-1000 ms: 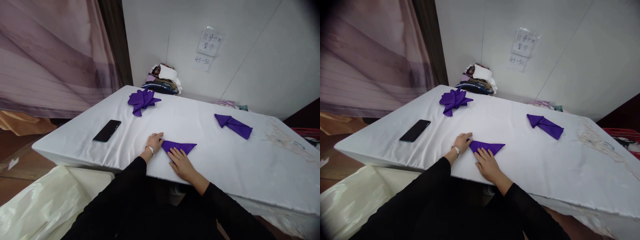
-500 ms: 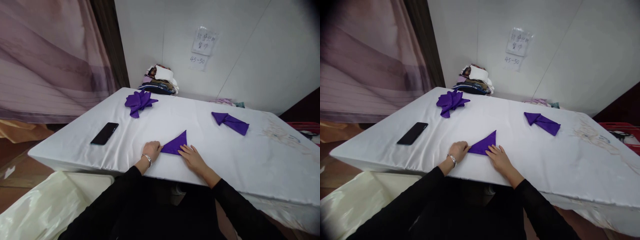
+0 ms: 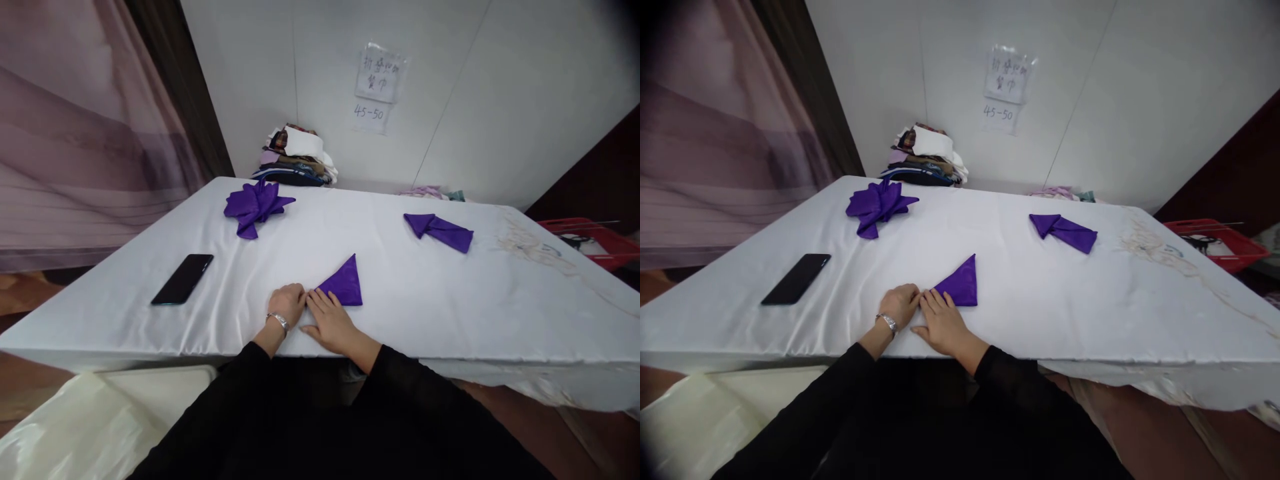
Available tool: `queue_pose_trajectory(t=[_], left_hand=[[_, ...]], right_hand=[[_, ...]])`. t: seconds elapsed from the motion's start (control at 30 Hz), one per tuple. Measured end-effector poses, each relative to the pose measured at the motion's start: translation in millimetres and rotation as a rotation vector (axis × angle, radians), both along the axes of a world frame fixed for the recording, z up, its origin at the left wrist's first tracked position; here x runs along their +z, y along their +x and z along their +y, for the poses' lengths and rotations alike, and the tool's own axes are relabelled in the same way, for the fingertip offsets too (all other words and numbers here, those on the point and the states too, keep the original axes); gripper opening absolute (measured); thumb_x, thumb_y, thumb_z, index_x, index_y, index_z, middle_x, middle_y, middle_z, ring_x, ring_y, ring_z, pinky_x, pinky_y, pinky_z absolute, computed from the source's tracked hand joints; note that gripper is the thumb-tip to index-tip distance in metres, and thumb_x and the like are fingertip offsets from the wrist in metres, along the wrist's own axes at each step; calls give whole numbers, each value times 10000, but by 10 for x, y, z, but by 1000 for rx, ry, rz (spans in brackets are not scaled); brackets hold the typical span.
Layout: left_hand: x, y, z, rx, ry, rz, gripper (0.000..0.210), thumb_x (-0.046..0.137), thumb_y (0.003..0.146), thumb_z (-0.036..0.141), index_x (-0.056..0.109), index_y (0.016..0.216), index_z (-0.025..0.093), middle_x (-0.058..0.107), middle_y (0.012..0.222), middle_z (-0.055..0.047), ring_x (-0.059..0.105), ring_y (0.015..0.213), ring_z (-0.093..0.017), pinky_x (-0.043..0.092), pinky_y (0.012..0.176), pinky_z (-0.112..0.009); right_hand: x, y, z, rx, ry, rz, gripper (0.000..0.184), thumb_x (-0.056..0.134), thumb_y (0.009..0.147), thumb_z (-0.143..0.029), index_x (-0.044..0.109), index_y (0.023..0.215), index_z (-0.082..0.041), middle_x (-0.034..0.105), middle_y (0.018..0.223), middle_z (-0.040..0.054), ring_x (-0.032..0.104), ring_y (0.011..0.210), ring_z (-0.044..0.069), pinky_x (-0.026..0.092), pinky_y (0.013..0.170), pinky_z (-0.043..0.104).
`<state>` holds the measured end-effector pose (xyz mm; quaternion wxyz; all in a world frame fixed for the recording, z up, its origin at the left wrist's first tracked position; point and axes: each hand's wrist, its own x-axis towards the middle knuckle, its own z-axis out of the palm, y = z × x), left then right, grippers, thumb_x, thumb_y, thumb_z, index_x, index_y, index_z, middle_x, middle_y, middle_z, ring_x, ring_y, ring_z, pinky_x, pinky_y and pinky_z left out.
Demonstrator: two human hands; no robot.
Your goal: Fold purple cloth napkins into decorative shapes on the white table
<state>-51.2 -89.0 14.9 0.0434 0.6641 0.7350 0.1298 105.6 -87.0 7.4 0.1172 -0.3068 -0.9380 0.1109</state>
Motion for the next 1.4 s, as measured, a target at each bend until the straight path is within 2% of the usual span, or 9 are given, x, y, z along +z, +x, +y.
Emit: queue_pose_trajectory(t=[0.2,0.3,0.4,0.6,0.73,0.87,1.0,1.13,1.4], left_hand=[[49,44,-48,11,145,-156,235,412,858,302,619,838,192,655,830,-51,591,830,-195,439,774,-330],[60,206,-101,-190,255,-252,305,385,876,335,601,1027,181,643,1041,-74,555,1018,-199,411,923,-358],[4,306,-135,-393,155,-252,447,383,875,397,474,1251,173,493,1319,-93,387,1256,-215,292,1058,-414],[-148,207,-118,-342,-44,-170,669,309,872,515,256,1391,97,221,1470,-154,180,1359,-219,194,1104,-413],[-204,220,-116,-343,-23,-67,700,326,851,557,270,1391,116,256,1459,-147,184,1357,-233,181,1101,-419],[-227,283,-127,-328,-3,15,807,358,789,652,299,1382,108,228,1465,-161,172,1358,-269,179,1097,-437],[-214,315,-134,-297,-21,41,836,344,778,674,309,1376,90,232,1462,-169,179,1356,-274,180,1097,-434],[-210,314,-137,-300,-6,40,828,351,777,672,304,1380,106,246,1459,-166,182,1356,-277,182,1093,-443],[-238,301,-145,-297,12,25,810,377,775,657,307,1382,127,263,1455,-155,192,1352,-284,189,1090,-457]], right_hand=[[-22,50,-11,14,-16,14,678,350,880,-538,275,1389,-97,262,1457,141,146,1358,254,148,1092,463],[-26,36,-12,30,-8,39,651,405,874,-495,266,1398,-134,319,1434,127,168,1346,260,154,1087,473],[-3,28,-1,58,1,44,643,464,862,-424,250,1408,-162,313,1435,124,181,1336,268,150,1087,480],[89,181,81,122,-95,11,804,486,838,-483,93,1440,-122,190,1485,125,155,1356,237,200,1095,415],[137,411,203,162,-160,-15,668,429,872,-479,246,1411,-130,291,1449,111,197,1351,218,195,1097,418],[247,600,347,161,-274,24,458,305,934,-334,362,1364,-187,391,1399,51,297,1314,154,262,1078,373],[313,649,490,99,-290,9,531,293,929,-437,330,1380,-157,341,1424,75,254,1334,179,228,1089,390],[221,637,718,28,-219,-55,697,296,884,-578,255,1407,-119,226,1464,128,148,1363,220,144,1101,432],[20,644,1335,-80,-126,-83,632,223,902,-570,281,1400,-185,235,1472,88,161,1362,212,123,1084,460]])
